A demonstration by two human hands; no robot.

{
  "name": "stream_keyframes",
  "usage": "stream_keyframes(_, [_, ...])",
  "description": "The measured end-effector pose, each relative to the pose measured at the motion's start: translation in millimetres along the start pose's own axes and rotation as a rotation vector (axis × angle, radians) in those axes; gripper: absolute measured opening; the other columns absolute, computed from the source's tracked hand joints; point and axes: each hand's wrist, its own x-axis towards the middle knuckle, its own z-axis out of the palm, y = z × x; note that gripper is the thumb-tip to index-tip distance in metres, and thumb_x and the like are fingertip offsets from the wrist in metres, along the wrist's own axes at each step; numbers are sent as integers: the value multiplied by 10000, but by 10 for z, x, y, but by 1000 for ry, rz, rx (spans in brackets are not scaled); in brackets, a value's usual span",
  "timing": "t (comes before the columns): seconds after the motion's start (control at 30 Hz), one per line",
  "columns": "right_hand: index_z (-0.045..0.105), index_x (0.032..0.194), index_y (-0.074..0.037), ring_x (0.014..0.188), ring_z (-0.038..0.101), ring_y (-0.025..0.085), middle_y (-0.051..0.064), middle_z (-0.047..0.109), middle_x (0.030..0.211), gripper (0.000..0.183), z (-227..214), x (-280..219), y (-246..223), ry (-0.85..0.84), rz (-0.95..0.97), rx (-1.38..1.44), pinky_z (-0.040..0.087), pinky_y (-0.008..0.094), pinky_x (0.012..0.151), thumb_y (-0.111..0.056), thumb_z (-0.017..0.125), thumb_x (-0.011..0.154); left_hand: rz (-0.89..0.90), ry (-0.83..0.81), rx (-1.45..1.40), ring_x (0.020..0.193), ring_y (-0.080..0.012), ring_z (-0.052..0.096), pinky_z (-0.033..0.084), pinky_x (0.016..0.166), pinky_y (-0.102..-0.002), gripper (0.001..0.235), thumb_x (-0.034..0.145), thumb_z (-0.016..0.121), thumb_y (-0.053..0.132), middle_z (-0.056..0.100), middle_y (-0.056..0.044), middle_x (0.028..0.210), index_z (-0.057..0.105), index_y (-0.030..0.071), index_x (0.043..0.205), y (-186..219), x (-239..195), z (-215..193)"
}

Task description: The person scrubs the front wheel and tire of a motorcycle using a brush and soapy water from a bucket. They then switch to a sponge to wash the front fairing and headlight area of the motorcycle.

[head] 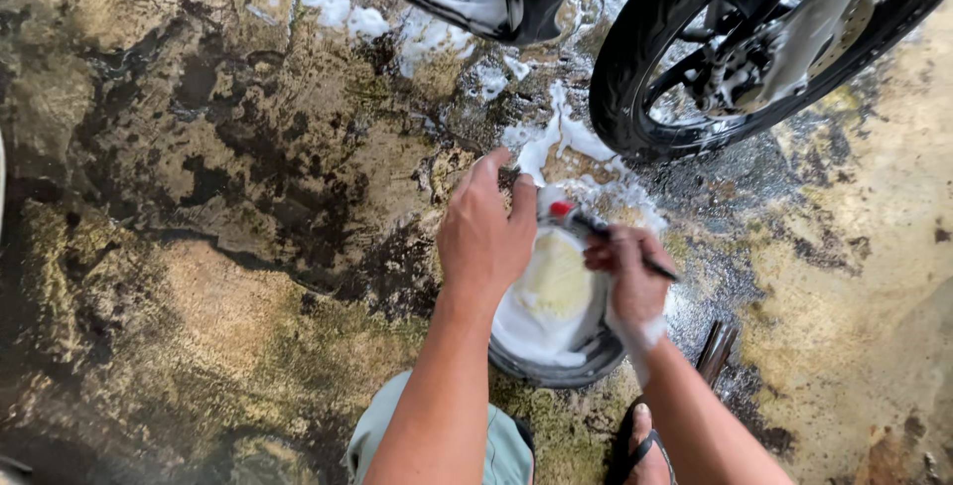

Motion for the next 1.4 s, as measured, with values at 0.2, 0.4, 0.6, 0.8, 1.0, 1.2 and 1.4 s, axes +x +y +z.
stream_keyframes(0.2, [552,1007,102,652,591,320,289,583,803,170,55,853,-677,-95,-1072,-384,499,366,517,-29,462,950,-4,-7,53,1046,-404,511,420,851,-503,467,864,348,293,514,-241,1156,469,-13,1195,-23,10,9])
stream_keyframes(0.4, [588,974,103,674,628,357,268,618,777,137,373,922,-883,3,-1254,-632,525,379,574,45,499,888,-1,-47,82,1063,-401,505,414,861,-510,472,882,351,310,514,-239,1158,457,-20,1203,-44,-13,-3])
stream_keyframes(0.6, [667,846,-20,539,586,312,165,605,640,85,183,1063,-413,-36,-1315,-782,463,384,487,-13,597,799,-20,-58,97,1054,-379,517,426,851,-495,482,872,360,342,522,-213,1151,462,11,1208,-83,-18,-8])
stream_keyframes(0.8, [639,872,40,590,574,416,234,590,675,89,293,1183,-781,84,-1403,-656,457,438,503,61,571,818,18,-51,104,1056,-404,512,418,834,-522,473,840,421,319,522,-216,1154,479,17,1198,-171,-70,-23])
stream_keyframes(1.0, [656,882,15,609,611,330,182,619,680,118,65,1080,-389,-57,-1243,-758,464,386,533,43,578,799,-34,-78,108,1062,-378,517,427,850,-482,487,869,366,334,514,-225,1164,463,0,1210,-112,-126,-134])
stream_keyframes(1.2, [599,956,114,599,588,335,252,600,713,157,255,1260,-812,12,-1319,-547,479,381,563,105,494,839,-10,-93,150,1079,-387,507,417,854,-487,480,861,387,325,511,-217,1174,467,2,1207,-111,-186,-110])
stream_keyframes(1.4, [617,899,81,485,564,264,215,594,632,179,249,943,-526,-6,-1147,-516,438,331,445,-7,462,915,-27,-104,169,1068,-381,515,421,851,-482,474,862,371,318,513,-217,1163,464,10,1209,-55,-188,-114])
